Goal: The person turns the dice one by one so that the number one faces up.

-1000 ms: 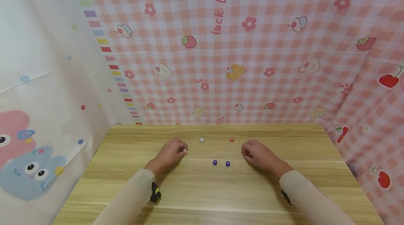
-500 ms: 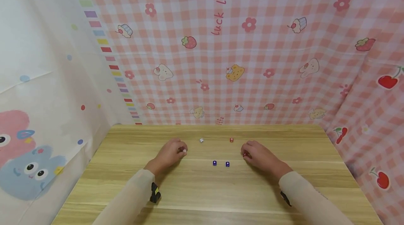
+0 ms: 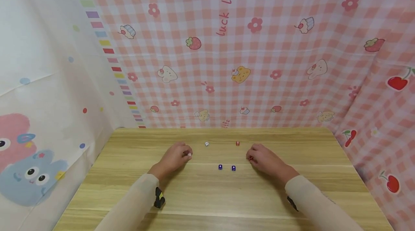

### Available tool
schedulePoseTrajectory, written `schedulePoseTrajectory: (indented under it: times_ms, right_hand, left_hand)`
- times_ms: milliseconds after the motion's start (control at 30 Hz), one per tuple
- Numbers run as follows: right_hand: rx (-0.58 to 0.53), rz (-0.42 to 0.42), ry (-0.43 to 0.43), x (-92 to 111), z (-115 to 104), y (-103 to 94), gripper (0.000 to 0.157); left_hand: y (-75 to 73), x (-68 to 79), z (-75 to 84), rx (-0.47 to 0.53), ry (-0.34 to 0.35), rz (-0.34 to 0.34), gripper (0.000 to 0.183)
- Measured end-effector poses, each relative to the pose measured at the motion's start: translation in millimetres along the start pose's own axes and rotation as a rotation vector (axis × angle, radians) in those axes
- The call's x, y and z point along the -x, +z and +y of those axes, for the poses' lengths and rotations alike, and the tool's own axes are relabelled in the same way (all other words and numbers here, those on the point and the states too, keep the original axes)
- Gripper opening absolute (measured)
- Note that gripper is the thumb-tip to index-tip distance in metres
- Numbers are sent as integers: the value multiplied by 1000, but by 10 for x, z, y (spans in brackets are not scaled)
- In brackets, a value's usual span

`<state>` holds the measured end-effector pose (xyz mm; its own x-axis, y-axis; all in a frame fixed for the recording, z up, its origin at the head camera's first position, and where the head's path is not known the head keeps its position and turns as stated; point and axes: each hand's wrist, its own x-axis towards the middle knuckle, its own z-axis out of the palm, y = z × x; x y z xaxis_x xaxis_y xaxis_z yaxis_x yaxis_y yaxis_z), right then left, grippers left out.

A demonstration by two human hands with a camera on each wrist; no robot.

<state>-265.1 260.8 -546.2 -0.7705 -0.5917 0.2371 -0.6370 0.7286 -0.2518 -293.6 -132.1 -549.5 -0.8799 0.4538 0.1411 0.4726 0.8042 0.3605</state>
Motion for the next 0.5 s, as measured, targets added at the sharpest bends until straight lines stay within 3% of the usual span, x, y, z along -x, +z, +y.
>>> schedulePoseTrajectory:
  times_ms: [500]
  right_hand:
    - [-3,-25,68,7,-7,-2,16]
  left_hand:
    - [25,-1,-26,-12,1,2,5]
